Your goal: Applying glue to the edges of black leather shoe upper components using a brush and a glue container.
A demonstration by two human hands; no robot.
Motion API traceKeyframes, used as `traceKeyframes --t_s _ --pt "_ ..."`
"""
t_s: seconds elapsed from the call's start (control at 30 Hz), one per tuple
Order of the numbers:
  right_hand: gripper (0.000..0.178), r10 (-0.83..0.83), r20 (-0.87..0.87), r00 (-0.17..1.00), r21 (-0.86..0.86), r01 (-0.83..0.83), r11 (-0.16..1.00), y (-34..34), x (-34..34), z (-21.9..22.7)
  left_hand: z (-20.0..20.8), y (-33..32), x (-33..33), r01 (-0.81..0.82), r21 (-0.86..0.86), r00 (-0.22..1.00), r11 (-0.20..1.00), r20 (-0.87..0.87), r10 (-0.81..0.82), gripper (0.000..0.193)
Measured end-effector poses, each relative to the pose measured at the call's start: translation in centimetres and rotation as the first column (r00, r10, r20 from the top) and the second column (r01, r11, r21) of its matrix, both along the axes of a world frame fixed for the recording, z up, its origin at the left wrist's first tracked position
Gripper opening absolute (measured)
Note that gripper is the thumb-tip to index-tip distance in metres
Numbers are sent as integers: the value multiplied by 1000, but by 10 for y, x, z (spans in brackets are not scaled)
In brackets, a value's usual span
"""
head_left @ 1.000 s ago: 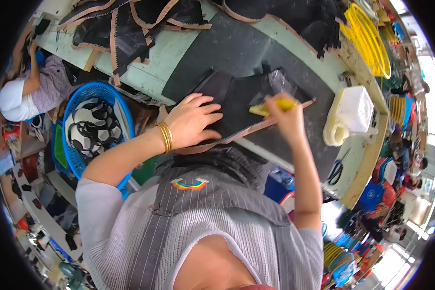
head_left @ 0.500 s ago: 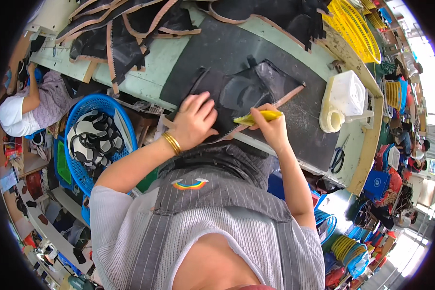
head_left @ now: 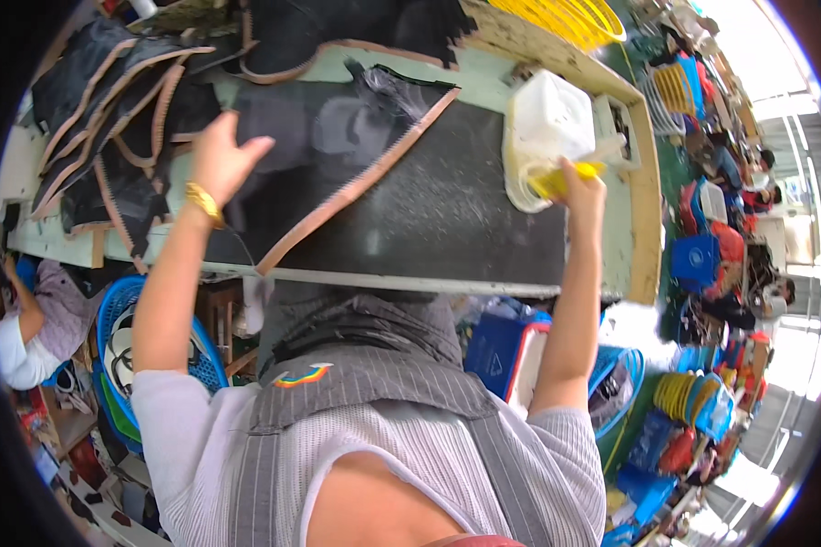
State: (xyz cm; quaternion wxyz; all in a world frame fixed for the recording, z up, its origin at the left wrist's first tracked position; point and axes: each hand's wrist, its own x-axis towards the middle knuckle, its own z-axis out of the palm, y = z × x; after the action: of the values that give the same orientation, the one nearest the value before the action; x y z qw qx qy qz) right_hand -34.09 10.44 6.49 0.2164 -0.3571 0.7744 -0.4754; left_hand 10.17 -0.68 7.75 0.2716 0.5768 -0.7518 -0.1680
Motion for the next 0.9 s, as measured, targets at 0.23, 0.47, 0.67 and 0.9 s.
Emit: traceKeyframes --t_s 0.23,0.47,0.67,0.9 --pt "28 305 527 793 -241 -204 949 -27 45 34 -65 43 -15 109 360 738 927 -654 167 22" --pt "33 514 305 802 170 -577 799 -132 204 -36 -71 77 -20 363 676 324 642 -737 593 22" --pt "30 499 453 739 66 -586 808 -127 231 -9 -83 90 -7 537 555 1 636 -754 657 21" --pt "32 523 520 675 47 -634 772 -119 263 -7 -81 92 2 664 324 -301 674 -709 638 27"
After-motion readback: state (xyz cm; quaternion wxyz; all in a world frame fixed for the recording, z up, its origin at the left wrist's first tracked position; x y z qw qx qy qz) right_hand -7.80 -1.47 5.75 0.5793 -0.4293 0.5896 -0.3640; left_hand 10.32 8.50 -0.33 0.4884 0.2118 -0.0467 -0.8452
